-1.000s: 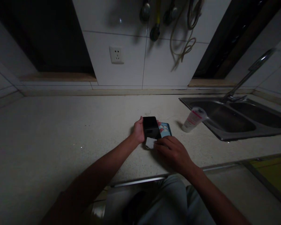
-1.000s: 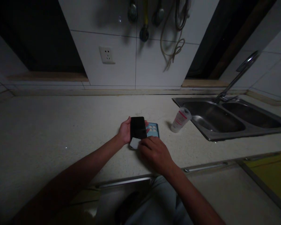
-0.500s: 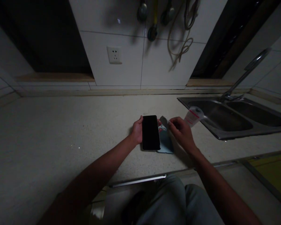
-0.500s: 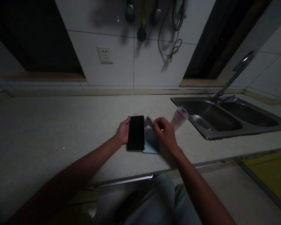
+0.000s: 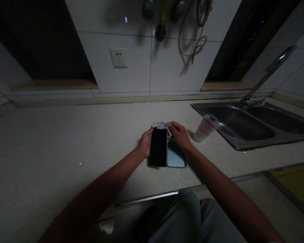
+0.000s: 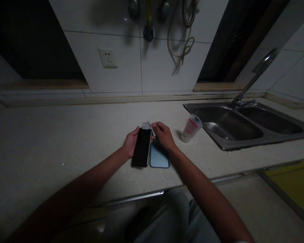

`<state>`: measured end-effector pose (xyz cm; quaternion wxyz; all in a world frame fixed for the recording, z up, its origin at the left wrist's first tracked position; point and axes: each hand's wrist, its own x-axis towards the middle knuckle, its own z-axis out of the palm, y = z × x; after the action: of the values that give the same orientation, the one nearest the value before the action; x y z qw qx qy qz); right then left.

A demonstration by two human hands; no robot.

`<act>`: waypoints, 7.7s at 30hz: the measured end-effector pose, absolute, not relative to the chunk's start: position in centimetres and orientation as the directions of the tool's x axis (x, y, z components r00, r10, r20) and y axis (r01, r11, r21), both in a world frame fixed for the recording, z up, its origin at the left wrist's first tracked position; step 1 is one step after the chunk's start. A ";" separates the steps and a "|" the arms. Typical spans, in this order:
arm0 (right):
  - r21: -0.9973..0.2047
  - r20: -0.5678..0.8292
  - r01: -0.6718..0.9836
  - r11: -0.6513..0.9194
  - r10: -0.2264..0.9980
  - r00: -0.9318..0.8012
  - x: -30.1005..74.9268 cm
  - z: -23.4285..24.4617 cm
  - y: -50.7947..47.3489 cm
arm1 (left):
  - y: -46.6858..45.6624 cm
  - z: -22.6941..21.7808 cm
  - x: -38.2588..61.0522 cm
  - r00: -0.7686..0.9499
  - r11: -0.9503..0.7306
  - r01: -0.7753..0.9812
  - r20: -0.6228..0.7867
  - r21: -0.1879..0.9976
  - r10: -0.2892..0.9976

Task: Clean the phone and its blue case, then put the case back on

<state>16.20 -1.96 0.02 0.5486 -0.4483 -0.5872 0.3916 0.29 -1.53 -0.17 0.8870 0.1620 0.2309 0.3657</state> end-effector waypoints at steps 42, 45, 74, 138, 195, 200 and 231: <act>-0.926 0.353 0.064 0.371 0.916 -0.192 15.9 1.3 -4.4 | -1.7 0.5 0.2 0.426 0.556 -0.613 -0.358 0.561 0.831; -0.936 0.319 0.088 0.342 0.926 -0.201 16.0 1.0 -4.4 | -1.8 0.7 0.2 0.408 0.543 -0.616 -0.359 0.571 0.839; -0.962 0.214 -0.142 0.233 0.967 0.138 16.9 0.6 -2.8 | -2.4 1.1 0.4 0.564 0.656 -0.495 -0.363 0.570 0.742; -0.786 0.236 0.611 0.092 0.959 0.158 18.4 -1.0 -10.0 | -2.9 1.1 0.3 0.260 0.244 -0.288 -0.170 0.926 0.951; -0.980 0.047 -0.195 0.043 0.999 -0.016 16.0 -1.9 -10.4 | -3.9 0.1 0.9 0.122 0.126 -0.426 -0.081 0.896 0.989; -0.989 0.059 -0.135 0.058 0.998 -0.003 16.0 -2.3 -10.4 | -4.0 -0.3 1.0 0.104 0.111 -0.423 -0.073 0.899 0.992; -0.991 0.089 -0.089 0.102 0.986 0.142 16.1 -2.3 -10.0 | -3.7 -0.5 0.8 0.252 0.312 -0.477 -0.213 0.822 0.944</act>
<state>16.10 -9.95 -2.32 0.5801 -0.4839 -0.4631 0.4634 0.76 -3.70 -0.46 0.7234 0.3204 0.3644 0.4911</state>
